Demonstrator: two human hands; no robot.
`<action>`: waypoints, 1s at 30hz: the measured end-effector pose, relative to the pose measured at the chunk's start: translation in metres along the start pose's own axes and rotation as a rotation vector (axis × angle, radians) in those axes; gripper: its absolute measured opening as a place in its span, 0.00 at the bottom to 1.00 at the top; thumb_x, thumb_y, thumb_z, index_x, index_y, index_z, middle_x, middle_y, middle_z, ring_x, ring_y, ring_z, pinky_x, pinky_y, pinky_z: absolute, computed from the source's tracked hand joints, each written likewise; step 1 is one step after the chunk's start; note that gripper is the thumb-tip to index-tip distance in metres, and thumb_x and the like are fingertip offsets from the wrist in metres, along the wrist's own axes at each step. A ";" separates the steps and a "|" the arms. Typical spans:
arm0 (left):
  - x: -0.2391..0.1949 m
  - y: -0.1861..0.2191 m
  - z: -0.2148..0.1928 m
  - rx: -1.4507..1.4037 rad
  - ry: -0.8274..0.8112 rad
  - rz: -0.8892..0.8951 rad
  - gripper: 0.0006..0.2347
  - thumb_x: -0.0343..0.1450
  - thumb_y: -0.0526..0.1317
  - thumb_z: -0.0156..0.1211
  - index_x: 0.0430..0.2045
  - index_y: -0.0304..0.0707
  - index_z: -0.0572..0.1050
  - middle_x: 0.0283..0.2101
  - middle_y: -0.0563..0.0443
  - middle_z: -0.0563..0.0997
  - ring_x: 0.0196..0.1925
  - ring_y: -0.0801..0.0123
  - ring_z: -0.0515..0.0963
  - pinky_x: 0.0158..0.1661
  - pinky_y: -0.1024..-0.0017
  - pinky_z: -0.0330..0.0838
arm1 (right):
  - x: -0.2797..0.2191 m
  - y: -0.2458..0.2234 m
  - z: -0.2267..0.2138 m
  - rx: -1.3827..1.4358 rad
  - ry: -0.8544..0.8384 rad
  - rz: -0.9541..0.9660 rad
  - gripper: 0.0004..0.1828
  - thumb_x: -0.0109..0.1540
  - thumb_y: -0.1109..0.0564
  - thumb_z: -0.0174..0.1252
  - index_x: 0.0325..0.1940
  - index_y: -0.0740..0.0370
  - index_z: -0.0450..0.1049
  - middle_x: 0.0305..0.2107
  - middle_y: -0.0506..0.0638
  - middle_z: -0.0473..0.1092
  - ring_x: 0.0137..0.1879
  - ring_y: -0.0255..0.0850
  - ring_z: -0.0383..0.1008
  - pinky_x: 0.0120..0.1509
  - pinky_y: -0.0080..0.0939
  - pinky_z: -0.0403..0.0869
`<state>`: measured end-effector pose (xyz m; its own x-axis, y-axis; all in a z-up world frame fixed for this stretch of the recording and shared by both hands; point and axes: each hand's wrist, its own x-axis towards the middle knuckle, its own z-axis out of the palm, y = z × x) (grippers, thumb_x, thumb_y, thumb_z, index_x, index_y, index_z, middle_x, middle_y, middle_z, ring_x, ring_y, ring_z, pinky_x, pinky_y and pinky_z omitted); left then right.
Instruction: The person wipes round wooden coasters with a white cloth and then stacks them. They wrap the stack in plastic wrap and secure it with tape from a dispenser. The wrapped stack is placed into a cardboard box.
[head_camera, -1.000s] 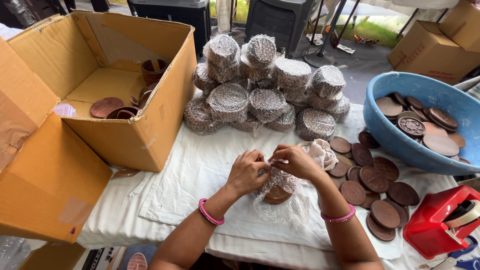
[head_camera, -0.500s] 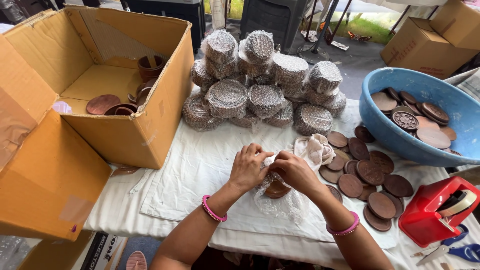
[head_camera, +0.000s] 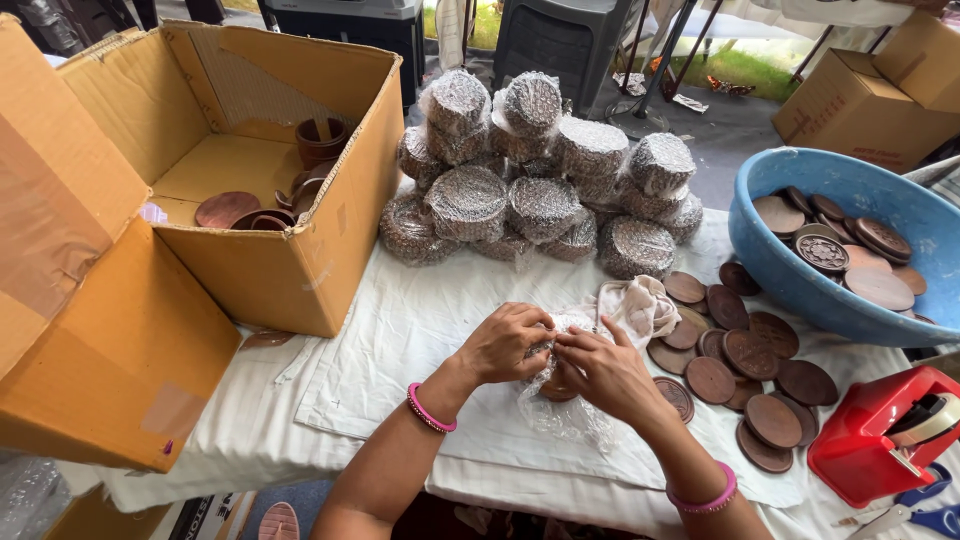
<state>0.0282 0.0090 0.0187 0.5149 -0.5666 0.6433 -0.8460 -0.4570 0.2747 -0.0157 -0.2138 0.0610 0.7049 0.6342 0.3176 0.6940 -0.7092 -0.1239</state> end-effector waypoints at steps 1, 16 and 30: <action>0.001 0.001 -0.003 0.001 -0.001 -0.002 0.08 0.67 0.41 0.63 0.34 0.38 0.83 0.45 0.51 0.83 0.55 0.62 0.80 0.60 0.61 0.70 | 0.000 -0.008 -0.004 0.002 -0.001 -0.001 0.13 0.59 0.54 0.61 0.46 0.54 0.82 0.48 0.46 0.78 0.56 0.43 0.78 0.73 0.58 0.63; 0.004 0.004 -0.006 -0.058 -0.010 0.108 0.16 0.69 0.55 0.65 0.35 0.42 0.84 0.39 0.50 0.81 0.49 0.59 0.80 0.58 0.56 0.67 | -0.244 0.118 -0.092 -0.489 0.670 0.745 0.10 0.73 0.58 0.59 0.58 0.63 0.75 0.54 0.57 0.72 0.59 0.52 0.73 0.69 0.48 0.74; 0.005 0.010 -0.005 -0.008 -0.068 0.021 0.16 0.67 0.54 0.68 0.35 0.42 0.83 0.37 0.51 0.80 0.42 0.62 0.78 0.57 0.58 0.67 | -0.288 0.145 -0.097 0.010 0.609 1.683 0.25 0.71 0.34 0.60 0.49 0.58 0.83 0.32 0.62 0.76 0.36 0.55 0.75 0.41 0.56 0.69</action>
<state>0.0209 0.0052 0.0282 0.5048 -0.6213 0.5993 -0.8578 -0.4392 0.2671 -0.1324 -0.5297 0.0425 0.4380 -0.8905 0.1232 -0.6404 -0.4053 -0.6524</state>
